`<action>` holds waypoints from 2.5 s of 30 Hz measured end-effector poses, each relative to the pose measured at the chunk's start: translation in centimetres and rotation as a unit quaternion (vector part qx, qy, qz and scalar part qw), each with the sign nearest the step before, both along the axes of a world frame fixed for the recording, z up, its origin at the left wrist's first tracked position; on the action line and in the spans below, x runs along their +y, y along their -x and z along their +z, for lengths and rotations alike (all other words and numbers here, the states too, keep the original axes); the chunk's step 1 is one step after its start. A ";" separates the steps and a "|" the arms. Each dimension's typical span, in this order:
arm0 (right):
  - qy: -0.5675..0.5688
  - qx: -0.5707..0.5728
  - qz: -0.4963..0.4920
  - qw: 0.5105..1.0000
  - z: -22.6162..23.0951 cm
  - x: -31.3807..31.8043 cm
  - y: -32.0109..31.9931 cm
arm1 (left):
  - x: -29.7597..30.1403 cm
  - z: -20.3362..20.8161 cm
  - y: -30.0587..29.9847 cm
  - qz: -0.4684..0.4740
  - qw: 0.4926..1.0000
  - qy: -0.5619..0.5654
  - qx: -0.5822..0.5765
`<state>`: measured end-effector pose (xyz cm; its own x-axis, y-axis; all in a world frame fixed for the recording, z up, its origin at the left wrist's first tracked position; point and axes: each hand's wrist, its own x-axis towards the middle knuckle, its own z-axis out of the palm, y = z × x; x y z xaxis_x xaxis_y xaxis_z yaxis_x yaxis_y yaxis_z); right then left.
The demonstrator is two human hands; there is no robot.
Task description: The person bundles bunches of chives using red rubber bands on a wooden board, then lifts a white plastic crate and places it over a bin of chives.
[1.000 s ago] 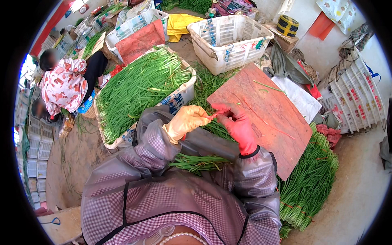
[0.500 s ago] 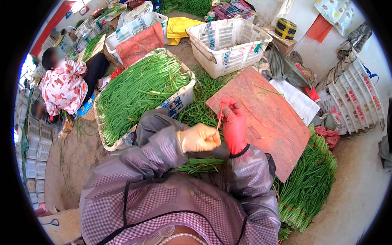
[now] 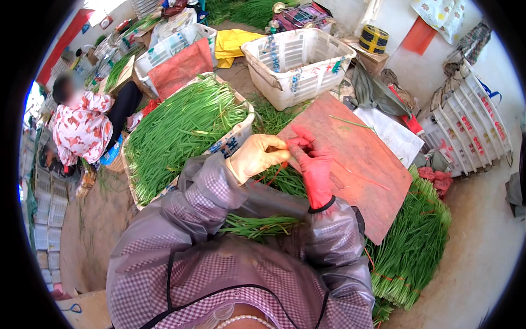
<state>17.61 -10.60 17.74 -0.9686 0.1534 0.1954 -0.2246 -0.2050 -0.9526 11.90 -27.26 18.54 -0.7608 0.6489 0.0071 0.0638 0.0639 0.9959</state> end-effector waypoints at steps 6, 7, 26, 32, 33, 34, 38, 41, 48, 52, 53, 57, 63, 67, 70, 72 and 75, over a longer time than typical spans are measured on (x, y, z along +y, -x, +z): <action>0.120 -0.075 0.146 0.979 -0.6 -1.4 -0.3 | 1.9 1.7 0.8 0.095 0.976 -0.156 -0.118; 0.103 -0.109 0.174 0.973 -0.9 -1.0 -1.0 | 2.6 1.6 1.4 0.112 0.973 -0.166 -0.119; -0.522 -0.190 -0.122 0.823 -11.1 28.3 3.0 | 14.1 -8.5 5.6 0.199 0.955 -0.116 -0.187; -0.693 -0.184 -0.071 0.693 -13.9 31.9 2.0 | 6.4 -9.2 -3.0 -0.382 0.898 0.188 0.110; -0.689 -0.156 -0.084 0.703 -13.5 31.2 2.4 | 4.4 -9.8 -4.4 -0.414 0.853 0.269 0.171; -0.684 -0.129 -0.097 0.712 -13.1 30.4 2.4 | 2.8 -10.6 -5.4 -0.443 0.795 0.346 0.227; -0.457 -0.209 -0.008 0.865 -8.7 23.8 3.8 | -1.8 -15.2 -4.1 -0.453 0.782 0.428 -0.009; -0.384 -0.125 0.081 0.911 -7.5 19.5 3.4 | -3.2 -12.4 -1.7 -0.369 0.827 0.412 -0.101; -0.407 -0.038 0.335 0.849 0.5 1.9 0.3 | -11.6 -6.1 4.5 -0.062 0.965 0.254 -0.036; -0.565 -0.036 0.289 0.772 -8.5 -1.3 3.5 | -10.8 -1.2 2.9 -0.172 0.918 0.342 0.102; -0.605 -0.088 0.273 0.742 -11.3 -1.2 4.4 | -10.3 -0.9 3.0 -0.172 0.911 0.355 0.119; -0.682 -0.308 0.174 0.640 -20.1 -2.0 3.6 | -8.2 -2.2 5.7 -0.155 0.906 0.366 0.145; -0.754 -0.223 0.133 0.603 -23.9 -5.5 -1.6 | -4.0 -14.1 11.2 -0.092 0.936 0.339 0.016; -0.738 -0.217 0.167 0.617 -23.9 -5.9 -3.1 | -4.7 -24.9 13.0 -0.077 0.944 0.313 -0.072; -0.707 -0.206 0.156 0.658 -25.3 -4.4 -3.7 | -3.7 -28.5 12.4 -0.084 0.929 0.347 -0.100; -0.685 -0.200 0.135 0.687 -25.9 -3.8 -3.8 | -2.8 -29.4 11.8 -0.084 0.914 0.384 -0.102; -0.655 -0.197 0.127 0.718 -26.3 -3.8 -3.2 | -3.1 -31.4 10.6 -0.009 0.908 0.410 -0.089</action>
<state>20.80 -14.45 -8.54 -0.9525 -0.1026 -0.2866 0.0023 0.9391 -0.3437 1.34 -30.33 -12.88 -0.6916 0.3933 -0.6058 -0.0843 0.7891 0.6085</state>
